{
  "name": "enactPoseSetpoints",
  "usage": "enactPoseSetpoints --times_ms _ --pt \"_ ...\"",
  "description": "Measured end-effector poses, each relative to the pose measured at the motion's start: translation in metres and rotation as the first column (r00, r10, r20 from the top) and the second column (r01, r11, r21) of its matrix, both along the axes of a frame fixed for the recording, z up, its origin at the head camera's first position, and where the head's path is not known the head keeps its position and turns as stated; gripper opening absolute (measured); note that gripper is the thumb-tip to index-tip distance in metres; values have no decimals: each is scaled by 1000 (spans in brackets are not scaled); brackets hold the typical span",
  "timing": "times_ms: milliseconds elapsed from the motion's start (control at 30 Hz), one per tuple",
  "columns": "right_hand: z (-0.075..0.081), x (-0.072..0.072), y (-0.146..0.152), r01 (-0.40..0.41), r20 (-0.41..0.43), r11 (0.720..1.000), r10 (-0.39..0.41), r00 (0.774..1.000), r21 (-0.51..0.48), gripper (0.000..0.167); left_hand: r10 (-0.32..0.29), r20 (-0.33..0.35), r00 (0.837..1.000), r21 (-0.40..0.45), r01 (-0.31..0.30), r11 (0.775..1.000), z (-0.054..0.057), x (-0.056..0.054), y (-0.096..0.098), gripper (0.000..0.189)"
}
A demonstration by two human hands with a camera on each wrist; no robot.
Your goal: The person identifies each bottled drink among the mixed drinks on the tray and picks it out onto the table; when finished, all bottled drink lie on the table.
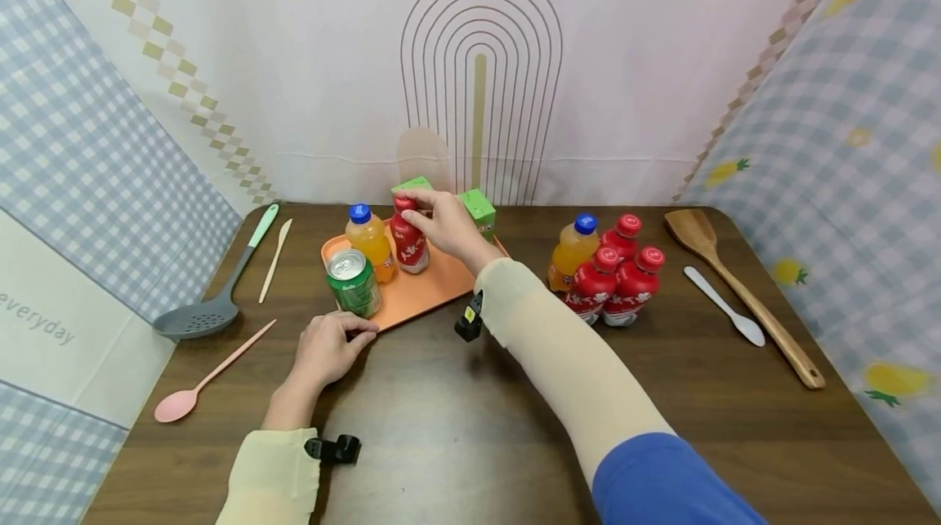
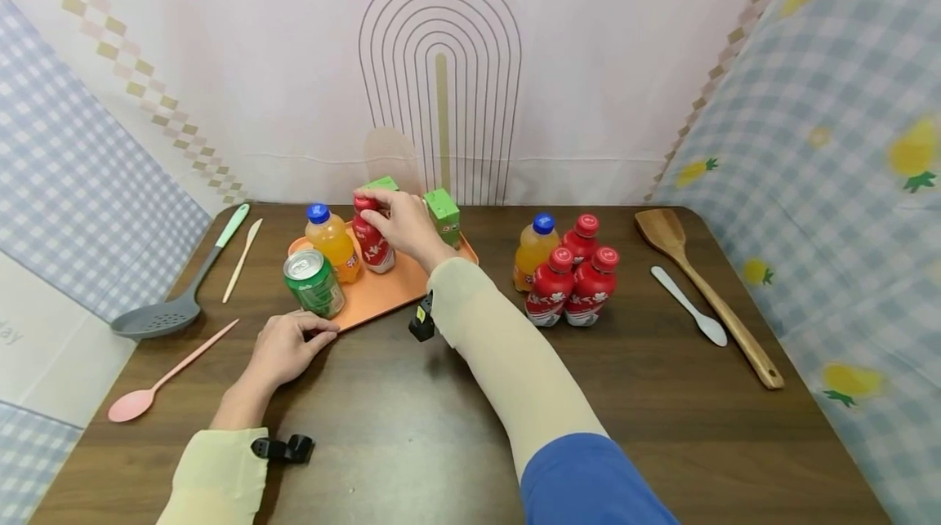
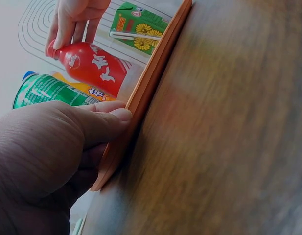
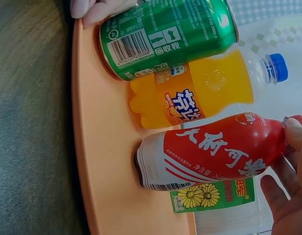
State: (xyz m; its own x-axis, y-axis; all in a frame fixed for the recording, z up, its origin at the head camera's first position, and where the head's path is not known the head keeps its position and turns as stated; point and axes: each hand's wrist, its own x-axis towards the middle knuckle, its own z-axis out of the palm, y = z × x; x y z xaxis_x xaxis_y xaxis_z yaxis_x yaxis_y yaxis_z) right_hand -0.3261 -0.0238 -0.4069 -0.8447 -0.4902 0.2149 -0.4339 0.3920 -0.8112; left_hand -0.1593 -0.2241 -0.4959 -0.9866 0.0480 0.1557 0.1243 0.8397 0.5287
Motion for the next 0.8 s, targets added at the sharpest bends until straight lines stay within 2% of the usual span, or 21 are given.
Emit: enactPoseSetpoints --times_ms 167,367,800 --pt "-2 6 5 34 -22 999 -33 999 8 36 -6 5 1000 -6 6 1000 0 0 0 6" --pt "-3 14 12 38 -58 999 -37 998 11 36 -8 -4 1000 -2 8 1000 1 1 0 6" --pt "-3 29 25 36 -27 999 -36 999 12 37 -20 11 1000 -10 20 1000 1 2 -1 10"
